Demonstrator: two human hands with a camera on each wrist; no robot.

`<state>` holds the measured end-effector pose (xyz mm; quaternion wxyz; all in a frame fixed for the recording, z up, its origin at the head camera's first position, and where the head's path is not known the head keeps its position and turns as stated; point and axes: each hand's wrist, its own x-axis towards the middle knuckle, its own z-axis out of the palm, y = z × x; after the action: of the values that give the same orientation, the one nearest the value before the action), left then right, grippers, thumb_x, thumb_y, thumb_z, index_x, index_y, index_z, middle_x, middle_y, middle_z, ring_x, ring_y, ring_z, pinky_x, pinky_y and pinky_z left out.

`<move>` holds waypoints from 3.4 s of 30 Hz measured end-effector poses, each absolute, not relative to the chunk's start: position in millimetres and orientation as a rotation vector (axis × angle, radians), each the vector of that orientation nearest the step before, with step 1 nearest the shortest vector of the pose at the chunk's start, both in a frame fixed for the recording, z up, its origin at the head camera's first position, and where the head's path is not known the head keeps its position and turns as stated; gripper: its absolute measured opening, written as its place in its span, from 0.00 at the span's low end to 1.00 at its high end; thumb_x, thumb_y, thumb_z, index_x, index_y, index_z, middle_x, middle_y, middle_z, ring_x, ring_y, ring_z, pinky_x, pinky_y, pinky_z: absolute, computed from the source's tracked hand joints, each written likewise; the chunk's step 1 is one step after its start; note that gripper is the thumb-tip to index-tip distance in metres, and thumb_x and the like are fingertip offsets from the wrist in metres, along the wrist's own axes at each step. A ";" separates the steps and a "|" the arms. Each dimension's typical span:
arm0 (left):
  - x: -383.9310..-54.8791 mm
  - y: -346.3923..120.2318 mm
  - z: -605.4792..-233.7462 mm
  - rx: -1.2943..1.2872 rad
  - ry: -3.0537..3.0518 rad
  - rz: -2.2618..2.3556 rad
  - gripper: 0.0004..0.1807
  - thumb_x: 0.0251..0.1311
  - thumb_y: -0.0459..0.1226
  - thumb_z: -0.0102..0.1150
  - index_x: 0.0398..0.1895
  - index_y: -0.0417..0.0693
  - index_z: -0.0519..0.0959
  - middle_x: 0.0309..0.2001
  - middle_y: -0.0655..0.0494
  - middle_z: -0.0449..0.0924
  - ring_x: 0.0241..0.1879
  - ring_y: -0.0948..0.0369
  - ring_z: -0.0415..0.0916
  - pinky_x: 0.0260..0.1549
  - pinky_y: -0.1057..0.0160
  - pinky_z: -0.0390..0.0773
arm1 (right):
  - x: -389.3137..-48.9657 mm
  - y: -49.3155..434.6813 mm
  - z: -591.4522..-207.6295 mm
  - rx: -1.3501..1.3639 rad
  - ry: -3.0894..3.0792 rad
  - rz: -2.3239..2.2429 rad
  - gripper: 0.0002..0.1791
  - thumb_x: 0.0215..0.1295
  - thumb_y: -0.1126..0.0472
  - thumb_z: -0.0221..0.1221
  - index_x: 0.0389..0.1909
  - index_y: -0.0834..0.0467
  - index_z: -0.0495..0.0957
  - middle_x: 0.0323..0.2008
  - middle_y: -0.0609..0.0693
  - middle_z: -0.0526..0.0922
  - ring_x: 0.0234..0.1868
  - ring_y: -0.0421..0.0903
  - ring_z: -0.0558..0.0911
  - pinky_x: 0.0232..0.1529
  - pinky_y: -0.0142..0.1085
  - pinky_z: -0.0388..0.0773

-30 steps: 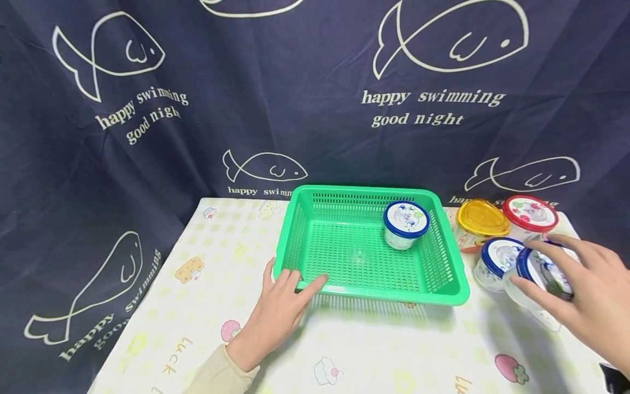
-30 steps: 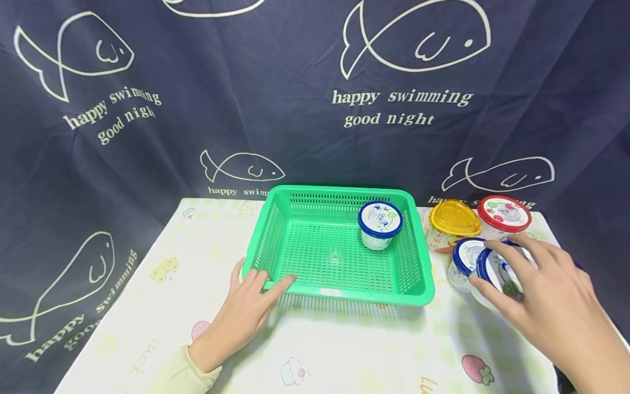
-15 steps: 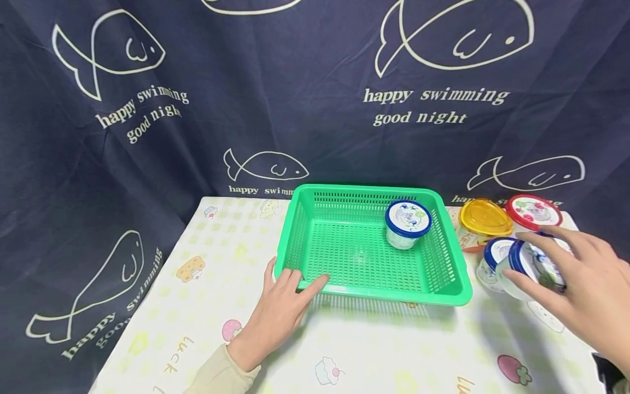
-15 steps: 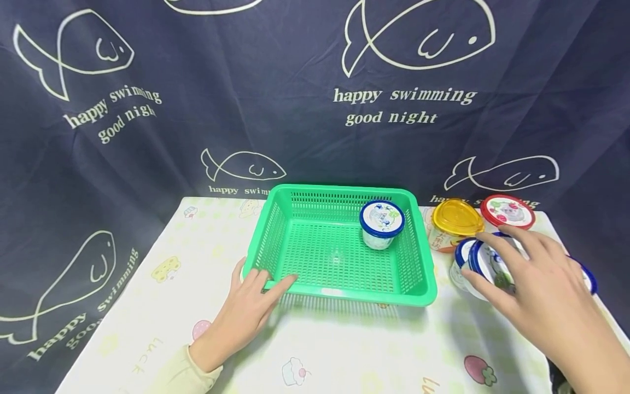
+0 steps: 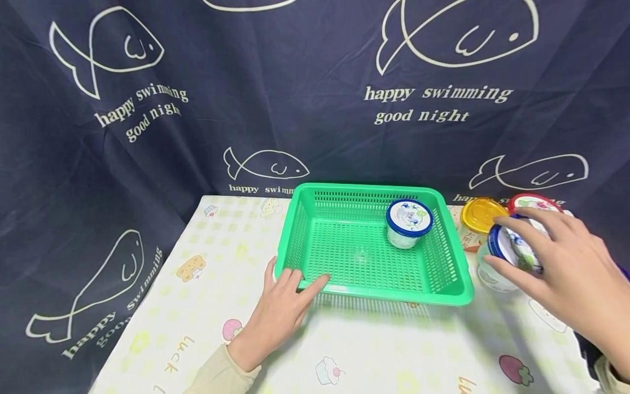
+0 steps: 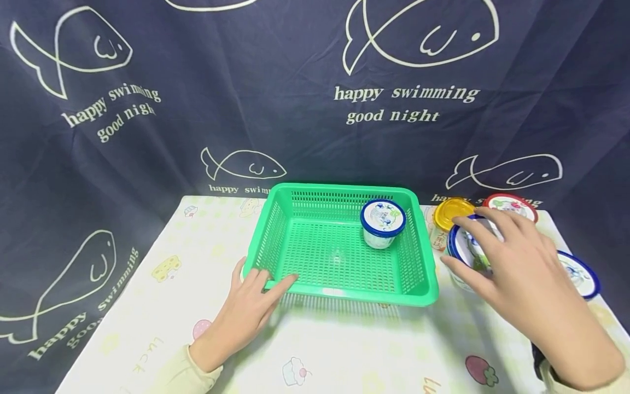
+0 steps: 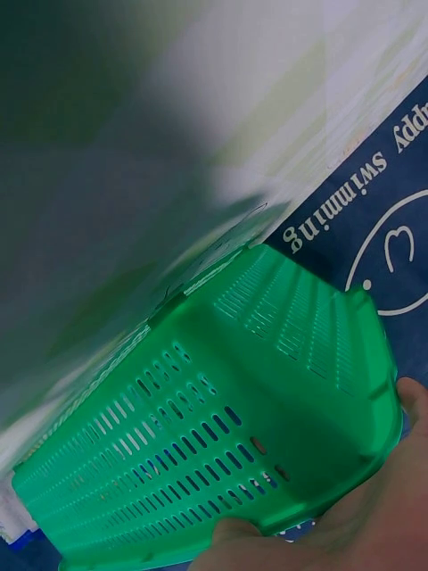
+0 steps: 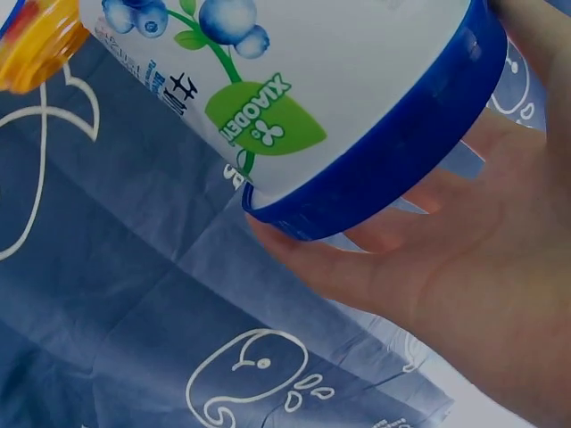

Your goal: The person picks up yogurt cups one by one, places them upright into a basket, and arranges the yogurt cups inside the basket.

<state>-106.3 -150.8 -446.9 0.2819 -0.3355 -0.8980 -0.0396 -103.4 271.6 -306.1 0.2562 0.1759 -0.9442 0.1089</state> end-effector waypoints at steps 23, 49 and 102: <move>-108.0 -150.8 -444.0 -0.905 -2.416 -0.121 0.22 0.69 0.43 0.44 0.64 0.65 0.74 0.31 0.54 0.67 0.33 0.53 0.67 0.65 0.29 0.52 | -126.6 230.3 -306.8 0.752 -2.468 0.424 0.35 0.53 0.37 0.68 0.54 0.57 0.80 0.53 0.61 0.77 0.54 0.67 0.72 0.48 0.62 0.66; -108.5 -149.8 -446.7 -0.904 -2.425 -0.162 0.23 0.74 0.42 0.33 0.64 0.64 0.73 0.30 0.54 0.65 0.32 0.53 0.66 0.65 0.29 0.51 | -141.9 194.6 -324.4 0.789 -2.562 0.369 0.34 0.48 0.48 0.73 0.57 0.56 0.79 0.56 0.62 0.76 0.59 0.64 0.70 0.46 0.66 0.68; -105.8 -149.6 -444.4 -0.913 -2.422 -0.137 0.21 0.74 0.45 0.38 0.66 0.65 0.72 0.31 0.54 0.66 0.34 0.53 0.67 0.64 0.28 0.53 | -159.4 192.3 -388.0 0.868 -2.822 0.389 0.39 0.56 0.41 0.69 0.64 0.59 0.74 0.60 0.67 0.74 0.61 0.71 0.70 0.55 0.69 0.68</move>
<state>-105.8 -149.6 -444.4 0.2714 -0.3392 -0.8993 -0.0509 -159.4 192.3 -388.0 0.0820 0.2904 -0.9444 0.1303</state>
